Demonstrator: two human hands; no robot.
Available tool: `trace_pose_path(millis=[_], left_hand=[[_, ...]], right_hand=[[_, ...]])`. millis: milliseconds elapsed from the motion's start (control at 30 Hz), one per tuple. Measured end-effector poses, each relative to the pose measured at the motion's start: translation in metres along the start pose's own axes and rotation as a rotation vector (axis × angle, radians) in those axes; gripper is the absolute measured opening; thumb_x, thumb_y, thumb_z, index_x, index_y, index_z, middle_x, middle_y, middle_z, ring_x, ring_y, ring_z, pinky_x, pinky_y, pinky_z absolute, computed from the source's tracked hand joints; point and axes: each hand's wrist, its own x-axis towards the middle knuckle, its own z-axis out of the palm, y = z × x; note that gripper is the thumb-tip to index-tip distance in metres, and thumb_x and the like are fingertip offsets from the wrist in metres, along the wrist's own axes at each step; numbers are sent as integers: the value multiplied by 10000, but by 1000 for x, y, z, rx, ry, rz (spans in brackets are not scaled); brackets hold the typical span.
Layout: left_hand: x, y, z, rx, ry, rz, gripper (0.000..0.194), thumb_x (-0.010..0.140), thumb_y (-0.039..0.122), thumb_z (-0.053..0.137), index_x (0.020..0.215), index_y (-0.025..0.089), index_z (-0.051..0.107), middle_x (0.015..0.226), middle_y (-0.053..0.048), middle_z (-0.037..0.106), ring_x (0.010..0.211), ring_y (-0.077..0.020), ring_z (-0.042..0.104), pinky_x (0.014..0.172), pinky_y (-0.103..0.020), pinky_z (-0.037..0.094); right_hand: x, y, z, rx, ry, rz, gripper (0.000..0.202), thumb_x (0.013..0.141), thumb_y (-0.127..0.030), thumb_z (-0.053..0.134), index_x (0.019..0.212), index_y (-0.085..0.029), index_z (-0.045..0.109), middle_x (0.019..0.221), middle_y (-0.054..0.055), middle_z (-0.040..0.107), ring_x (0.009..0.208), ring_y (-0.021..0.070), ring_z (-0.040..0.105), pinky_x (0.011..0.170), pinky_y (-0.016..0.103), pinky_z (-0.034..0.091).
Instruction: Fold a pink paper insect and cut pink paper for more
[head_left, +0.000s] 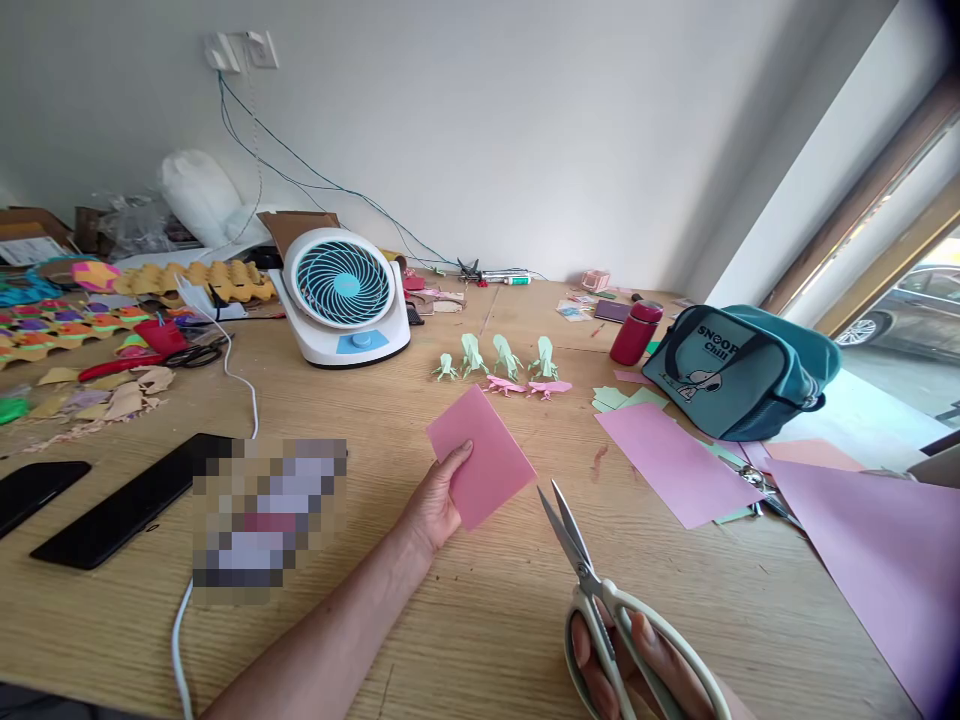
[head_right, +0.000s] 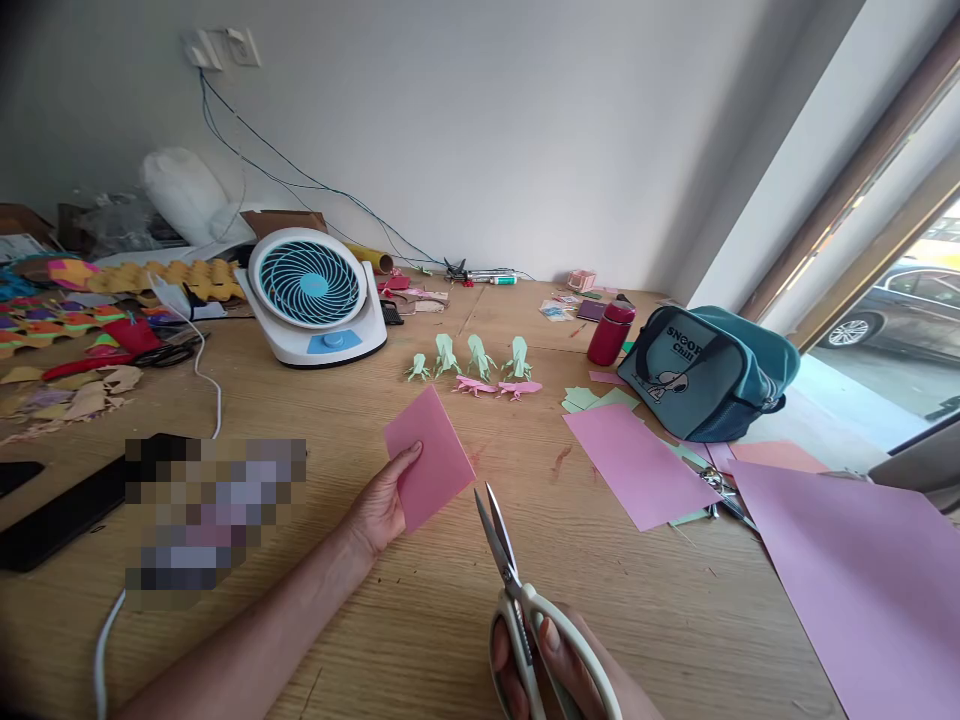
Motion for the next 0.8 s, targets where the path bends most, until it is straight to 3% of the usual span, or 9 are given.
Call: trace_pose_path(millis=[200,433,800], left_hand=[[-4,-1,4,-42,50,-2,338,715,195,799,1023,171,662,827,-26,750,736,-177,722,770,-293,577],[-3,-1,3,-46,28,2,301,709,191,803,984,171,682,840,-26,755,757,-181,723,766,-292,577],[-1,-2,1,-8,19,13,248,726,199,785,956,180,696,850,-37,761,800,-201,728,752,-298,581]], right_hand=[[2,13,-3,66,7,32,530,961,-622,341,1056,-157,577,754,43,569,606,130,457,598,276,369],[0,10,-1,127,45,50,524,917,-651,437,1051,-165,581,779,49,590,625,137,475,612,267,389],[0,15,-4,137,37,63,540,920,-658,420,1066,-164,582,775,54,582,632,146,488,597,276,392]])
